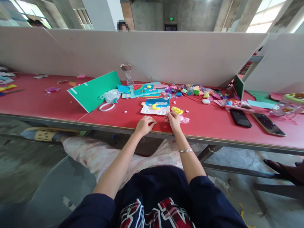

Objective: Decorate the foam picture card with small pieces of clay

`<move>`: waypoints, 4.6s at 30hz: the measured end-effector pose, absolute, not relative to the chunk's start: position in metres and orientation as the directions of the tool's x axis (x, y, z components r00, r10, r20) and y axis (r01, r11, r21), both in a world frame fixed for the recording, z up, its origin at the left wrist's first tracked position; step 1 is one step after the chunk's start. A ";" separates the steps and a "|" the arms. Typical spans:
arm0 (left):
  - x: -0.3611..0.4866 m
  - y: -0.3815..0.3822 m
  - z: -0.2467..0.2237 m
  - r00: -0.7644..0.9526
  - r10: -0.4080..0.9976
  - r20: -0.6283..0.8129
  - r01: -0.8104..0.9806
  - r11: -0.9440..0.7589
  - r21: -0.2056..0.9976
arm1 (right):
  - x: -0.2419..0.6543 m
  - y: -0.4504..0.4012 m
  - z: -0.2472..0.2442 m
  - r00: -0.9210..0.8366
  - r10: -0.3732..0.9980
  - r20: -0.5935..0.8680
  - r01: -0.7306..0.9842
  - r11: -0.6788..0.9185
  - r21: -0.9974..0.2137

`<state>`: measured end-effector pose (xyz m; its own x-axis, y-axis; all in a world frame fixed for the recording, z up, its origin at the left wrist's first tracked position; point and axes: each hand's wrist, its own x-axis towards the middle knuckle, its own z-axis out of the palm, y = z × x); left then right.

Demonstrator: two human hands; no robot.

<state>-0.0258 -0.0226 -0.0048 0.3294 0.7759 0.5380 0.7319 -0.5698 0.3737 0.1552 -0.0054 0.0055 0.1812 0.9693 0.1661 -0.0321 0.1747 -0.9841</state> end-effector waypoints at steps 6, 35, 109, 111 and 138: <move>-0.025 -0.039 -0.010 0.455 0.677 0.578 0.752 -0.640 0.157 | 0.152 -0.009 0.010 0.173 0.969 0.177 -0.037 0.186 -0.982; -0.040 -0.060 0.007 0.578 0.643 0.503 0.749 -0.662 -0.015 | 0.151 -0.007 0.006 0.141 0.972 0.187 -0.001 0.189 -0.982; -0.044 -0.015 0.005 0.034 0.918 0.394 0.400 -0.374 0.837 | 0.149 -0.013 0.010 -0.104 0.980 0.170 0.099 0.180 -0.979; -0.045 -0.013 0.005 0.056 0.926 0.374 0.400 -0.364 0.841 | 0.149 -0.013 0.011 -0.106 0.980 0.171 0.100 0.182 -0.978; -0.047 -0.010 0.003 0.115 0.920 0.375 0.397 -0.388 0.831 | 0.150 -0.007 0.007 -0.094 0.986 0.134 0.039 0.139 -0.990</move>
<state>-0.0474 -0.0105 0.0028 0.1147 0.9200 0.3747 0.3974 -0.3882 0.8315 0.1499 -0.0070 0.0075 -0.0941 0.9865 0.1343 0.0395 0.1385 -0.9896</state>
